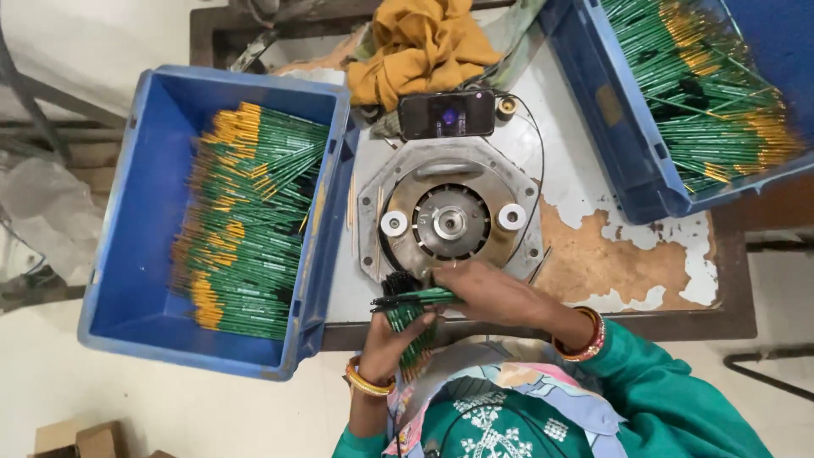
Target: Inspecting and aligning bundles of green incense sticks on a workspace using a round alignment tool.
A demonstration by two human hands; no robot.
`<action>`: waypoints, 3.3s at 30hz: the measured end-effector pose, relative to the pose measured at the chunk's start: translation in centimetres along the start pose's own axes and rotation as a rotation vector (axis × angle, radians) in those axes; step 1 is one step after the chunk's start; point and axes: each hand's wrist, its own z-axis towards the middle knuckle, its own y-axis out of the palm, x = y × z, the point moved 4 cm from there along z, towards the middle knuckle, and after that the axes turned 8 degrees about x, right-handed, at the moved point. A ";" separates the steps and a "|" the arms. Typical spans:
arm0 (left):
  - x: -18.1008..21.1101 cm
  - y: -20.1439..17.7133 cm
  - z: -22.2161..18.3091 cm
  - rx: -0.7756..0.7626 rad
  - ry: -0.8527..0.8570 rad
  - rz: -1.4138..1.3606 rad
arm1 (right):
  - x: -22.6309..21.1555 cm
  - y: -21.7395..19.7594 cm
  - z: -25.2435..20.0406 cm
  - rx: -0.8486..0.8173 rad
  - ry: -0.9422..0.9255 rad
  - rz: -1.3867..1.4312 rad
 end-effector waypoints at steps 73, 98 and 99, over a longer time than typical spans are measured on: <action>1.0 0.8 -0.9 0.290 -0.100 -0.382 | -1.4 -2.2 1.3 0.417 0.045 0.127; -0.7 0.1 -0.8 0.193 -0.152 -0.186 | -1.6 -1.9 1.6 0.213 0.120 0.088; -0.8 -0.3 -0.4 0.142 -0.055 0.047 | -1.8 -0.6 1.5 -0.089 0.185 0.175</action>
